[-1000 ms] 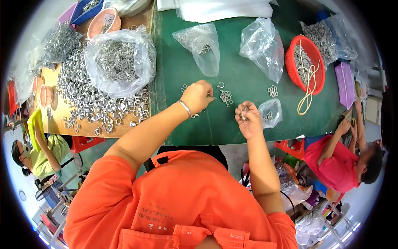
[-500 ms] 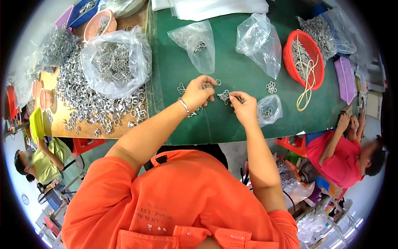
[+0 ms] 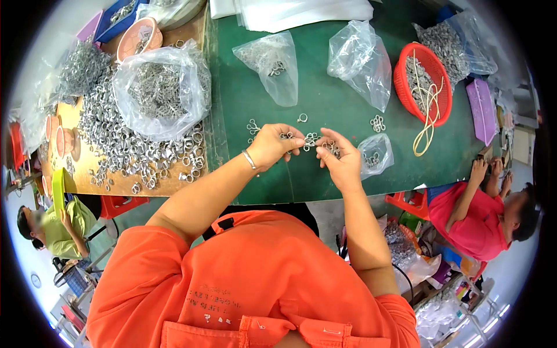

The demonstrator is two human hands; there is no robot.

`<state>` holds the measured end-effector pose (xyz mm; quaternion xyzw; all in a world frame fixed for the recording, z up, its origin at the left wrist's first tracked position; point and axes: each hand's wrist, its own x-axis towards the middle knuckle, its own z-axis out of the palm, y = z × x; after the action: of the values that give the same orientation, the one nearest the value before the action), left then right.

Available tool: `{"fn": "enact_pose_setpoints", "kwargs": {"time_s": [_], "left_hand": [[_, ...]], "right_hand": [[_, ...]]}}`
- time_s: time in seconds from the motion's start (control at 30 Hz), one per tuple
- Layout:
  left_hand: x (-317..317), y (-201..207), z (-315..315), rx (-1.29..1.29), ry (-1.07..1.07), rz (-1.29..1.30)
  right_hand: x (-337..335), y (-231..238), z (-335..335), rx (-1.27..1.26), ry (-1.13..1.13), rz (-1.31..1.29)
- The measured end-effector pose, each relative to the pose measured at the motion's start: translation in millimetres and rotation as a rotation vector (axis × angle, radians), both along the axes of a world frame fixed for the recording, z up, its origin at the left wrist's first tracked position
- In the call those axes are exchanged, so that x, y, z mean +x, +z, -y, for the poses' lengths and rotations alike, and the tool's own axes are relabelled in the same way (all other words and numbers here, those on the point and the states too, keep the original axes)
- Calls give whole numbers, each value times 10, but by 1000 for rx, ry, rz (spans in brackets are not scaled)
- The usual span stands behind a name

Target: The person detaches metal pieces from sprues by hand and packs the separated pieces into plastic bags.

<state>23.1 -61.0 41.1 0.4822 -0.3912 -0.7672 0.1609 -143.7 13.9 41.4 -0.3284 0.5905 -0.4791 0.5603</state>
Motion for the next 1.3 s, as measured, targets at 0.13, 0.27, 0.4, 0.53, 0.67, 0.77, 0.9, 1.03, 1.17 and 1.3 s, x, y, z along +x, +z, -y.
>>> {"fn": "enact_pose_setpoints", "kwargs": {"time_s": [0.13,0.27,0.4,0.53,0.67,0.77,0.9,1.03,1.17,1.3], "left_hand": [[64,-104,-62,28,-27,-22],[81,-112,-105,297,106,-273],[93,-111,-111,428,112,-355],[84,-55,-116,451,106,-391],[149,-85,-185,368,50,-311],[262,-120,-252,322,26,-272],[400,-227,-333,500,127,-366],[367,-112,-329,565,121,-428],[349,-120,-332,444,65,-342],[176,-66,-322,209,24,-94]], "right_hand": [[29,-10,12,-188,74,-239],[14,-100,-12,-213,28,-234],[30,-1,-48,80,64,40],[34,-16,-92,144,37,67],[23,-58,-202,148,65,21],[28,-146,-310,179,125,-6],[47,-247,-202,-55,48,-641],[121,-306,22,-183,-13,-996],[25,-325,9,-59,34,-779],[31,-114,-61,269,-7,-56]]}}
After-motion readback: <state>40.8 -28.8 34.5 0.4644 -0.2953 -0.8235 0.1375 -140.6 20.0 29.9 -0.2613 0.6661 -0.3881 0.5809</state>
